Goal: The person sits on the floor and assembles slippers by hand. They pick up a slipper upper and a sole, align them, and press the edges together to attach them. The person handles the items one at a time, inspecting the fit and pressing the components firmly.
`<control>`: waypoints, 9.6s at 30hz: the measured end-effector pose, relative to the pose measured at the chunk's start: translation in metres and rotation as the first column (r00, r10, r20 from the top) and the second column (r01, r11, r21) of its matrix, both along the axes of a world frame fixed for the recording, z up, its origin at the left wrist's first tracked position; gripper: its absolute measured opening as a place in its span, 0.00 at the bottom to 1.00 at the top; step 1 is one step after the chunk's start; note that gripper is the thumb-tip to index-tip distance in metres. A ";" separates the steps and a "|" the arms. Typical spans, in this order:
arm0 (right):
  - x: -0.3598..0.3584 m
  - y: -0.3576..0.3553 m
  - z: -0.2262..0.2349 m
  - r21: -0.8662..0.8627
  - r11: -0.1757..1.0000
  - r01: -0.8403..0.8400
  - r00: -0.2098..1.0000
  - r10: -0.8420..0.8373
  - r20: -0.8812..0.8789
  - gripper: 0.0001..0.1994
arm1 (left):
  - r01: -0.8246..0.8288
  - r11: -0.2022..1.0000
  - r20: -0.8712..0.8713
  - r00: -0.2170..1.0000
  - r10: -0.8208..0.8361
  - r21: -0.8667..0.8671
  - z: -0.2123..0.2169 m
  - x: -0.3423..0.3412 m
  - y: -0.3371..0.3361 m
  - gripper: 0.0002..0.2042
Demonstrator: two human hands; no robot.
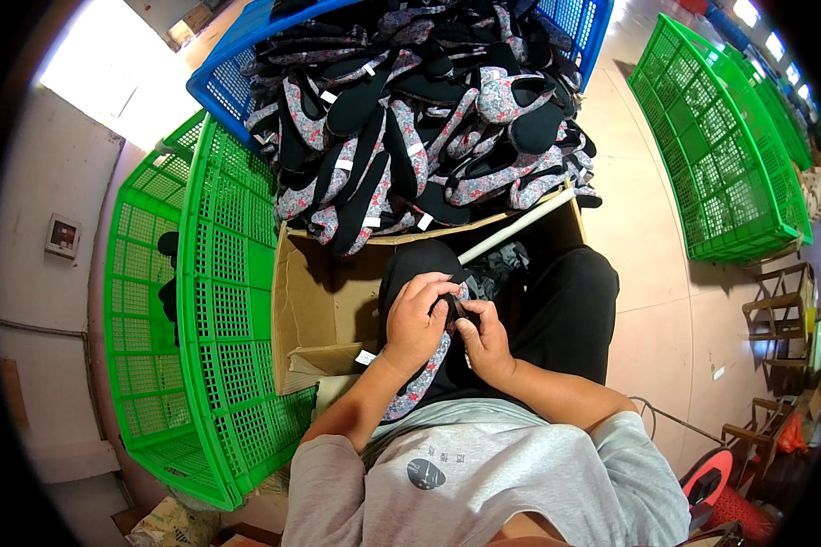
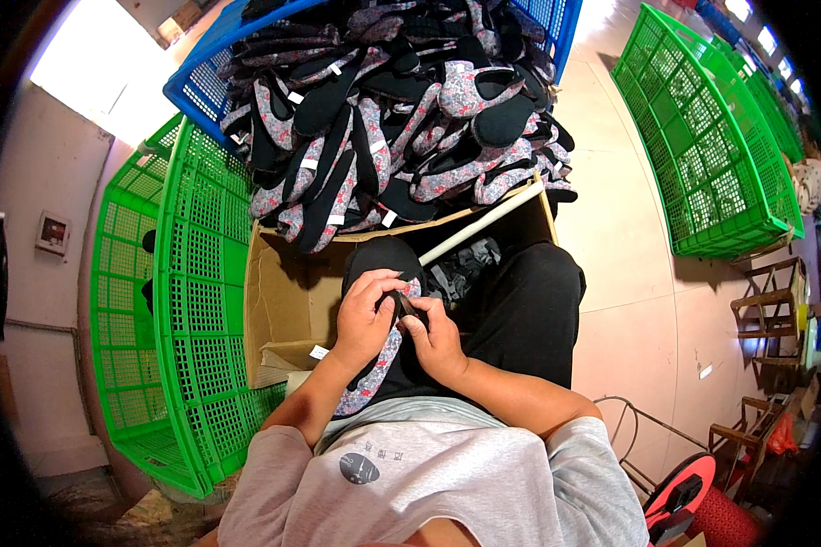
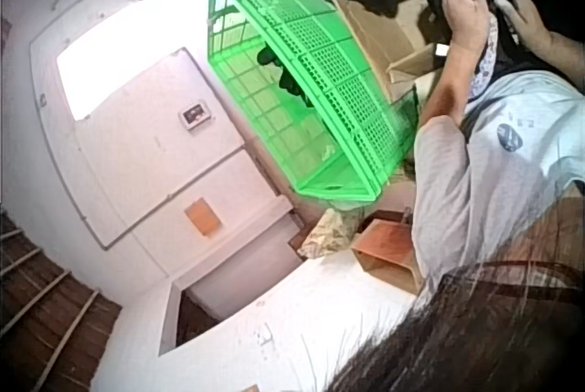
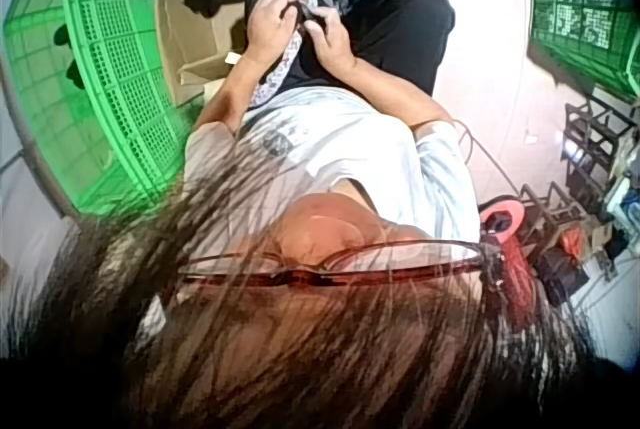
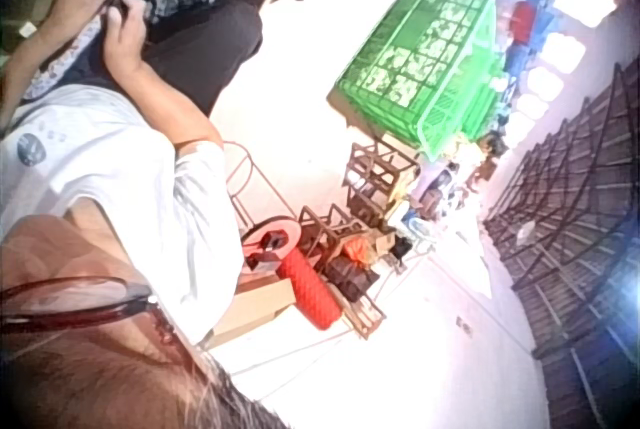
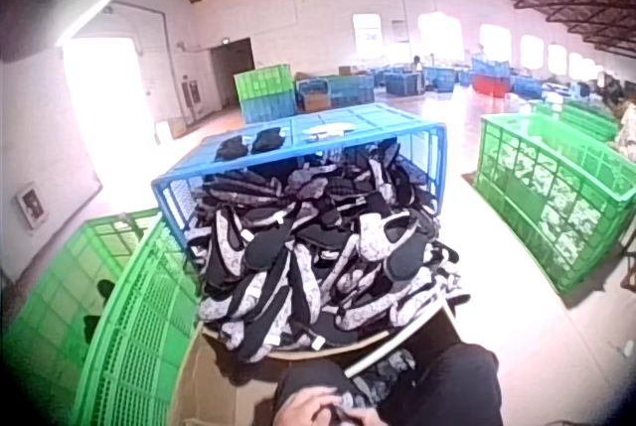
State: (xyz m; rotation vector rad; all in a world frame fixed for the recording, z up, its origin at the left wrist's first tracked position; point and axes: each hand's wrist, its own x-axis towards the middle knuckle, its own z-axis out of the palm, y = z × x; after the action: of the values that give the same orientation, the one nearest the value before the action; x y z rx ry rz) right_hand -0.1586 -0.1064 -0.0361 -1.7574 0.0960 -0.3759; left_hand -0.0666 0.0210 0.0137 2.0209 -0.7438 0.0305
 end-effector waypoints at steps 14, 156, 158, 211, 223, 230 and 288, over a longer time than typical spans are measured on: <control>0.001 0.000 -0.011 0.031 1.000 0.002 1.000 -0.002 0.000 0.12 | 0.002 1.000 0.006 1.000 -0.002 -0.009 -0.001 0.000 0.000 0.12; 0.015 -0.028 0.001 0.454 0.889 0.068 0.996 -0.036 -0.079 0.12 | -0.086 0.977 -0.213 0.976 0.044 -0.193 0.013 0.031 -0.013 0.08; 0.014 -0.027 0.005 0.551 0.833 0.051 0.996 0.001 -0.093 0.13 | -0.121 0.945 -0.295 0.955 0.027 -0.303 0.014 0.031 -0.017 0.12; 0.030 -0.035 0.013 0.561 0.810 0.170 0.976 -0.062 -0.207 0.05 | 0.314 0.939 -0.392 0.889 -0.237 0.143 0.039 0.037 -0.013 0.08; 0.027 -0.055 0.028 0.524 0.848 0.081 0.958 0.079 -0.277 0.10 | 0.132 0.990 -0.578 0.812 -0.081 0.048 0.031 0.045 -0.005 0.07; 0.021 -0.063 0.031 0.383 0.887 -0.259 0.868 0.387 -0.310 0.14 | 0.088 0.996 -0.647 0.760 -0.059 0.014 0.025 0.048 -0.003 0.08; 0.032 -0.057 0.038 0.586 0.732 -0.349 0.791 0.565 -0.235 0.09 | 0.095 0.995 -0.729 0.680 -0.081 -0.022 0.014 0.049 -0.015 0.07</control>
State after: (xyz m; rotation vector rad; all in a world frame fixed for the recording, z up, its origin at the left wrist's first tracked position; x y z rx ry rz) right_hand -0.1266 -0.1636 0.0022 -1.2282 0.0332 0.3738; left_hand -0.0177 0.0056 0.0275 1.7801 -0.3077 -0.8103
